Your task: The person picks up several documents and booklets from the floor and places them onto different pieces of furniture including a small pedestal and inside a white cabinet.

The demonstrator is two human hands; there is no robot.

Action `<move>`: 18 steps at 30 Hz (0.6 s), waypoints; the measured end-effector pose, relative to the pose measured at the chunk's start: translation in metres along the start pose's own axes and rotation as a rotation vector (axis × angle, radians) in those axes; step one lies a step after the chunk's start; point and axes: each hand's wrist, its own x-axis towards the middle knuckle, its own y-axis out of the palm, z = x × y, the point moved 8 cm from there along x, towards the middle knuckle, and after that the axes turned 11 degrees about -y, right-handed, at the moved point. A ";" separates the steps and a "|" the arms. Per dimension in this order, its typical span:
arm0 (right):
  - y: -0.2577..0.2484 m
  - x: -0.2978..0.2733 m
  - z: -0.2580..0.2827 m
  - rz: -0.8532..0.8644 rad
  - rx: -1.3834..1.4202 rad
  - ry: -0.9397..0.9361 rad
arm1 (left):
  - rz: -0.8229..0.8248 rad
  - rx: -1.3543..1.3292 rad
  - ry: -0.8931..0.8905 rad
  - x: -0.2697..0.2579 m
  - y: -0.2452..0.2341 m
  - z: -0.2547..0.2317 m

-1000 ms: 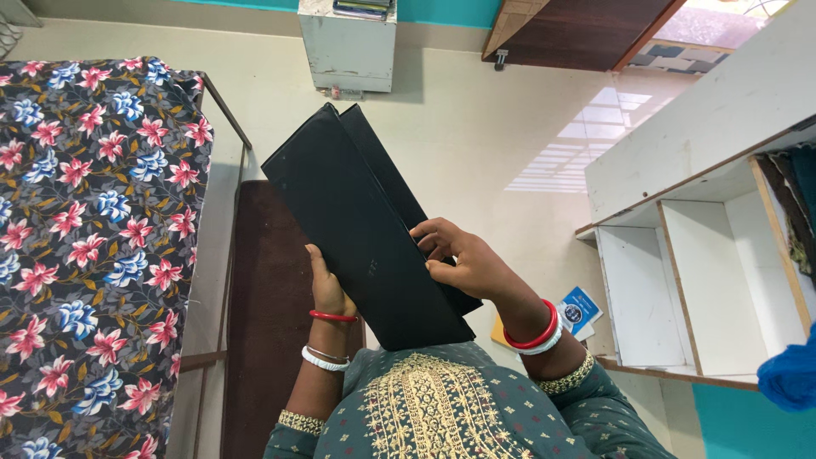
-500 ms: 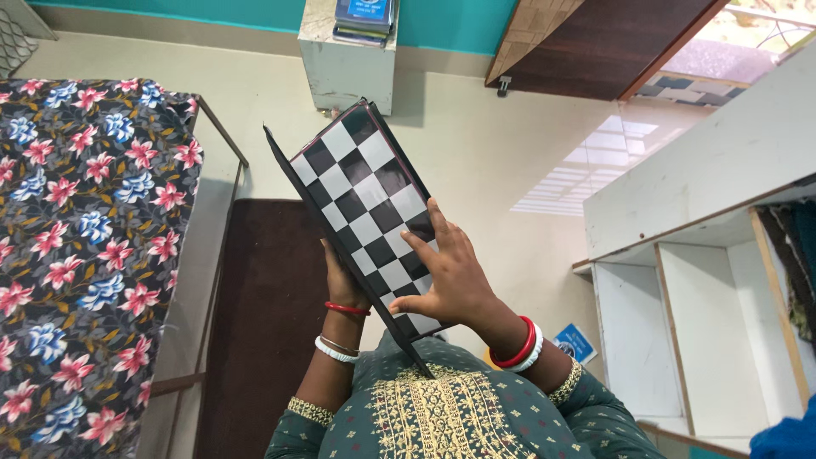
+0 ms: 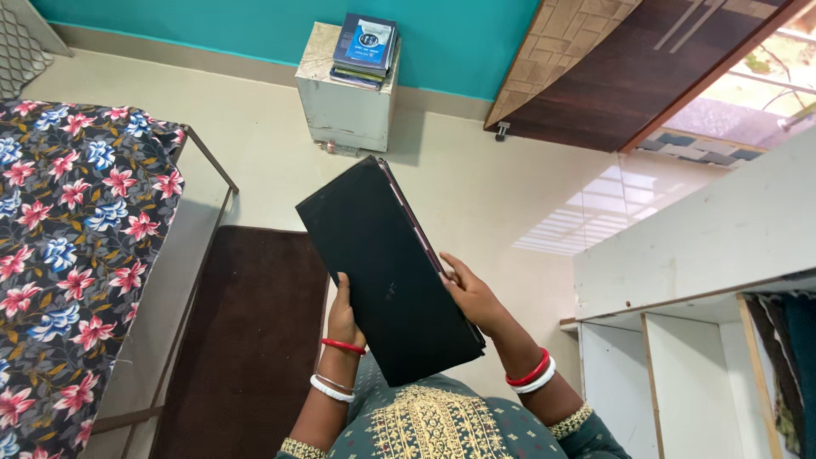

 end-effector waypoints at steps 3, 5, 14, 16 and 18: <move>-0.010 -0.002 -0.038 0.020 0.383 0.102 | -0.002 0.003 -0.021 0.010 0.005 0.002; -0.010 0.001 -0.051 -0.037 0.435 0.133 | 0.039 -0.031 -0.010 0.015 0.013 -0.005; -0.013 0.060 -0.051 -0.155 0.414 0.147 | 0.122 0.203 0.032 0.071 0.036 -0.060; -0.013 0.073 -0.054 -0.209 0.381 0.109 | 0.227 0.184 0.026 0.088 0.049 -0.075; -0.020 0.094 -0.045 -0.276 0.284 0.061 | 0.255 0.231 -0.014 0.108 0.066 -0.096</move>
